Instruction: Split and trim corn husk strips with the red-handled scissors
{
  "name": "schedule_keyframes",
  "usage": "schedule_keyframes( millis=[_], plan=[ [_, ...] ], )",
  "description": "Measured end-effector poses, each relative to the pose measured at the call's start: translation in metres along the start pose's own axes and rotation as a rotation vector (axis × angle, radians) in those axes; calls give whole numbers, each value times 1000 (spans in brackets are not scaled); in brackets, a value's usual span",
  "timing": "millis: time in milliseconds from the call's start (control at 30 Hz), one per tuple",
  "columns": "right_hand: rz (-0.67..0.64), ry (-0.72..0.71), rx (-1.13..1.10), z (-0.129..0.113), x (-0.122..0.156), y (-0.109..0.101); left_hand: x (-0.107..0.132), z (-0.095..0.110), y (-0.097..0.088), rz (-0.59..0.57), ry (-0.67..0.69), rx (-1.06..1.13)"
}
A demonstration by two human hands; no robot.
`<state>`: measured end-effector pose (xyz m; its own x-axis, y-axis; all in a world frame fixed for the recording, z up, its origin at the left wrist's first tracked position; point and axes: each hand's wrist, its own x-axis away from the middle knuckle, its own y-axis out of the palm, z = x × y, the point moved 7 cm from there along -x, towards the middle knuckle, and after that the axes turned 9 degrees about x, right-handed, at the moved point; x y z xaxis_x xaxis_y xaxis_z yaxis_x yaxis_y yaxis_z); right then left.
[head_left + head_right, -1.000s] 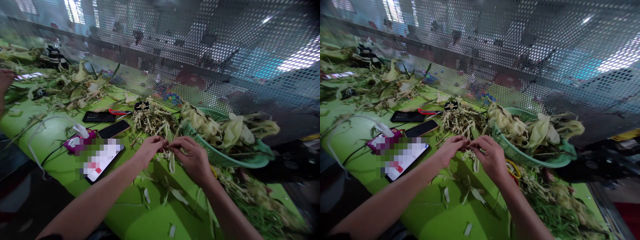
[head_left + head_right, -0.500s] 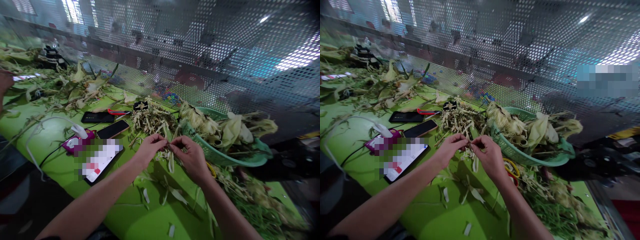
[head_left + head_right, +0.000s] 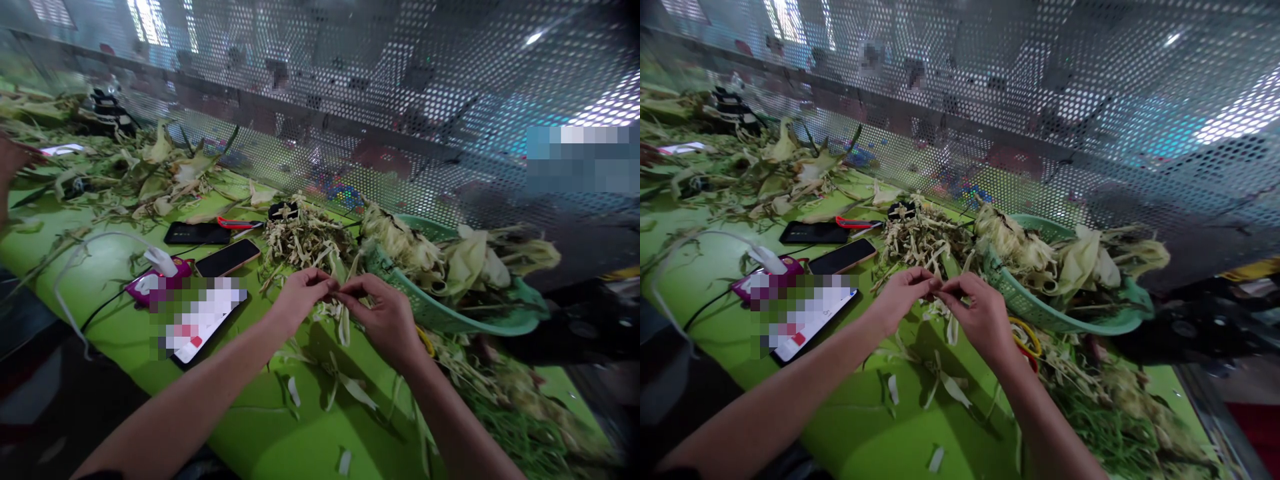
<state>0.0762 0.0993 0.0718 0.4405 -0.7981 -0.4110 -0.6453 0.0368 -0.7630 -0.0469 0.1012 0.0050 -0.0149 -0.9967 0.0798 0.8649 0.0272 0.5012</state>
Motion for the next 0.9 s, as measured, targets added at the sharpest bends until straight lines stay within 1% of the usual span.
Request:
schedule_keyframes(
  millis=[267, 667, 767, 900],
  plan=[
    [-28, -50, 23, -6, 0, -1, 0, 1, 0, -14, -2, 19],
    [-177, -108, 58, -10, -1, 4, -1, -3, -1, 17, -20, 39],
    [-172, -86, 51, -8, -2, 3, -2, -4, 0, 5, -13, 42],
    [-103, 22, 70, 1, -1, -2, -2, 1, 2, -39, 66, -45]
  ],
)
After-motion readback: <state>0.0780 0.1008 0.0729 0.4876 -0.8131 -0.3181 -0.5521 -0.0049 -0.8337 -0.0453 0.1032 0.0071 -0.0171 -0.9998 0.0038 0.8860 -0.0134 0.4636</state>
